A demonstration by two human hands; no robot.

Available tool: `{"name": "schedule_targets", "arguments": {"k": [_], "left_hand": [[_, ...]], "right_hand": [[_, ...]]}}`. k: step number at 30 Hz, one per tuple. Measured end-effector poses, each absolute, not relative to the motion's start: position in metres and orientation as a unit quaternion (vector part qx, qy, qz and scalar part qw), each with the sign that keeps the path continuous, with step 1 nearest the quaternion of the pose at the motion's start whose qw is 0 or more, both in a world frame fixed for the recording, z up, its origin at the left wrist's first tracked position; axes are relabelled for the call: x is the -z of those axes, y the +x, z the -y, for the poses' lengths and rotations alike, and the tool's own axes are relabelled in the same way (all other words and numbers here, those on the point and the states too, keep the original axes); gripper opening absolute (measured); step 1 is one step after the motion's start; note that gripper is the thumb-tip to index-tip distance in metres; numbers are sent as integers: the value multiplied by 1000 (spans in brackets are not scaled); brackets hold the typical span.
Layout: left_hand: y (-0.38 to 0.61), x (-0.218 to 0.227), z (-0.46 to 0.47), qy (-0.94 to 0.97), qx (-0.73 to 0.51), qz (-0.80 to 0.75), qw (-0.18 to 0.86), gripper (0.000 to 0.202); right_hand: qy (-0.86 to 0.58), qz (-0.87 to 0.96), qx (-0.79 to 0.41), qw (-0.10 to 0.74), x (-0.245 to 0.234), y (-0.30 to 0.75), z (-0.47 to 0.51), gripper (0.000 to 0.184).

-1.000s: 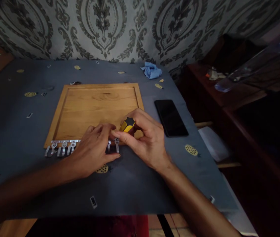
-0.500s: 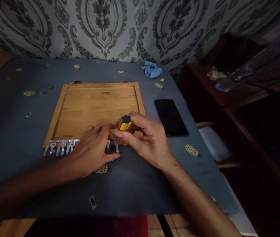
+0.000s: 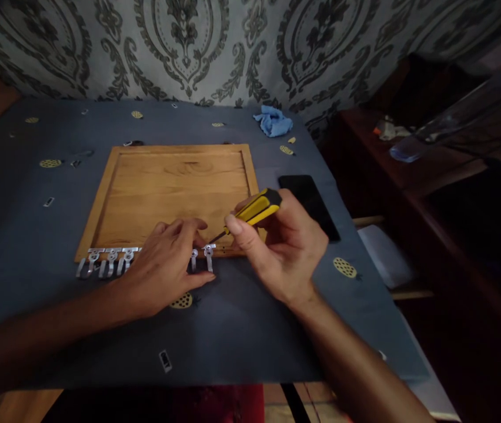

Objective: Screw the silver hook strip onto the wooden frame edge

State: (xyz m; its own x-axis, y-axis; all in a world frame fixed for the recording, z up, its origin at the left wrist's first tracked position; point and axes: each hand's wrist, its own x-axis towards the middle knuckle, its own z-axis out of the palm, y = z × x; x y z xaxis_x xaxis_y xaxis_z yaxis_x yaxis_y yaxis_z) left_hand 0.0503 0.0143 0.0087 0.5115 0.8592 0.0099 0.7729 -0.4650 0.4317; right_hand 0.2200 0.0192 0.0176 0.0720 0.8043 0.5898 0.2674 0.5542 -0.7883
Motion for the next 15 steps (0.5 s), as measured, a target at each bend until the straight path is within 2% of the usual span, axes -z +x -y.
{"name": "schedule_targets", "arguments": {"k": [4, 15], "left_hand": [[51, -8, -14, 846, -114, -487, 185, 55], [50, -7, -14, 847, -121, -485, 180, 53]], "right_hand": [[-444, 657, -251, 555, -12, 221, -19, 9], [-460, 667, -251, 530, -7, 222, -20, 11]]}}
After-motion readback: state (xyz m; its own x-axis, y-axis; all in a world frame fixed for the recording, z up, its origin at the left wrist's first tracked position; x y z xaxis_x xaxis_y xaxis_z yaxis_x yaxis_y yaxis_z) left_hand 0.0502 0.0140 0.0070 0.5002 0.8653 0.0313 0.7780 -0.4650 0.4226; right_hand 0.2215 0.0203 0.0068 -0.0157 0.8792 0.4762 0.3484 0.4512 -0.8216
